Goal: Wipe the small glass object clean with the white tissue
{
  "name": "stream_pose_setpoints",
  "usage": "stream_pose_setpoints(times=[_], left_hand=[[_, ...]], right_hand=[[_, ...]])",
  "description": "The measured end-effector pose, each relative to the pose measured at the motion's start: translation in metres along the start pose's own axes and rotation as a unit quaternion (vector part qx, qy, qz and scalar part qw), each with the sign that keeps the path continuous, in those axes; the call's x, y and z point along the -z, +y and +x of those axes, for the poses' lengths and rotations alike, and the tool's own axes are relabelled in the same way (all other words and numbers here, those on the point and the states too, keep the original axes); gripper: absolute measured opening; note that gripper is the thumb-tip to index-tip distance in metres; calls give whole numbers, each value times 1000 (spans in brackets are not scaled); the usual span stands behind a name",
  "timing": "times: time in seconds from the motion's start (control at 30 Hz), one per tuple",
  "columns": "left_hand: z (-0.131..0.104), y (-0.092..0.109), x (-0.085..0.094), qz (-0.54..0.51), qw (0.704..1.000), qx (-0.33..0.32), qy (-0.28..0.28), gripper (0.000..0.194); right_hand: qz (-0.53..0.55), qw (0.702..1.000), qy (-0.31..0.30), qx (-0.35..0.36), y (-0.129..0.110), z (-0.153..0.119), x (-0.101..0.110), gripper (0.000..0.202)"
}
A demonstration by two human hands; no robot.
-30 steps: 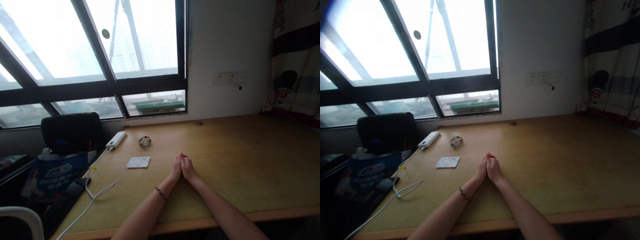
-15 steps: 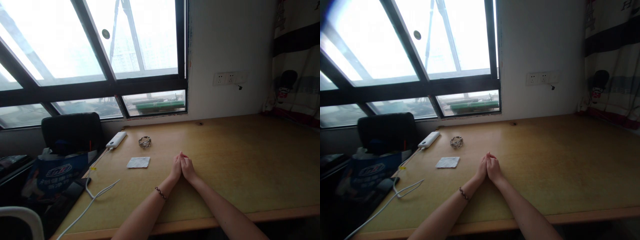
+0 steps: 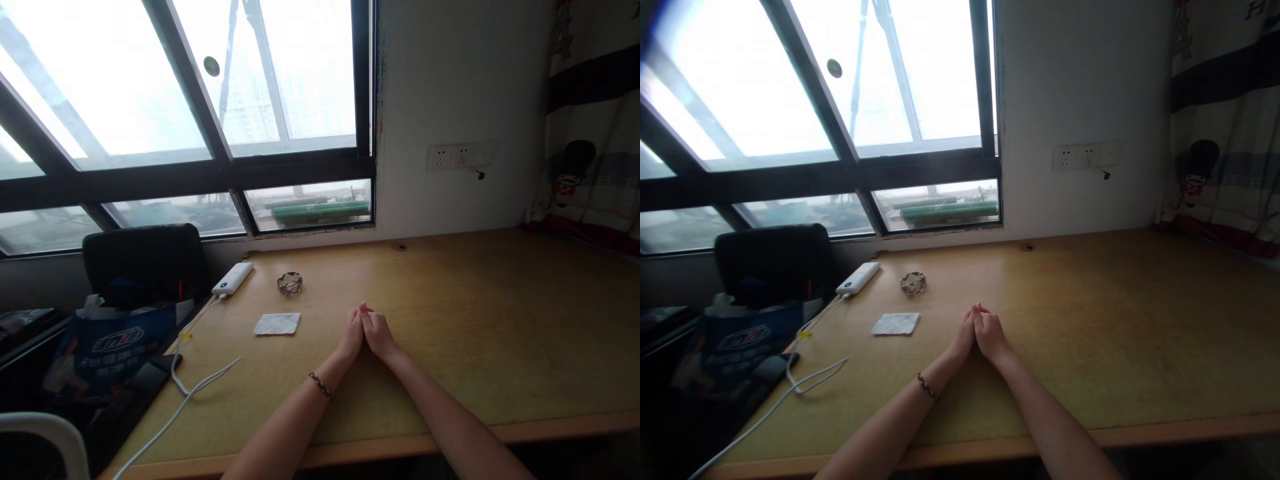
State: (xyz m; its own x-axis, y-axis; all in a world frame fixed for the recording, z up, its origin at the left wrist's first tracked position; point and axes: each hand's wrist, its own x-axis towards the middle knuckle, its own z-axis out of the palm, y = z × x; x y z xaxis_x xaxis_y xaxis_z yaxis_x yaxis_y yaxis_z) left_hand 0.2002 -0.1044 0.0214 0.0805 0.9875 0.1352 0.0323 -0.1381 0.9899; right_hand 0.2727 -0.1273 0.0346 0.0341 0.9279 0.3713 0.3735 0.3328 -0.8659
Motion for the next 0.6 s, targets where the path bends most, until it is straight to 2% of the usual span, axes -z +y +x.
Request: stream_pose_setpoints(times=[0.07,0.1,0.2,0.27,0.4,0.47,0.5,0.53,0.6], left_hand=[[0,9,9,134,989,-60,-5,40],[0,14,14,218,971,-94,8,38],[4,28,33,422,891,-153,71,32],[9,31,44,509,842,-131,122,31],[23,17,61,597,767,31,234,50],[28,6,66,599,759,95,237,55],[29,1,67,597,763,106,225,55],[29,-4,67,594,771,99,207,55],[27,-10,61,574,804,37,152,51]], right_hand=[[-34,999,-6,10,1,2,7,53],[-50,999,-3,13,1,3,9,52],[-101,995,1,19,1,4,13,50],[-143,989,-16,25,2,3,11,49],[-225,971,-63,41,1,-1,5,45],[-249,964,-79,47,2,-3,3,43],[-258,962,-81,47,2,-3,2,42],[-266,960,-77,43,3,-3,2,42],[-281,958,-51,21,7,-1,3,41]])
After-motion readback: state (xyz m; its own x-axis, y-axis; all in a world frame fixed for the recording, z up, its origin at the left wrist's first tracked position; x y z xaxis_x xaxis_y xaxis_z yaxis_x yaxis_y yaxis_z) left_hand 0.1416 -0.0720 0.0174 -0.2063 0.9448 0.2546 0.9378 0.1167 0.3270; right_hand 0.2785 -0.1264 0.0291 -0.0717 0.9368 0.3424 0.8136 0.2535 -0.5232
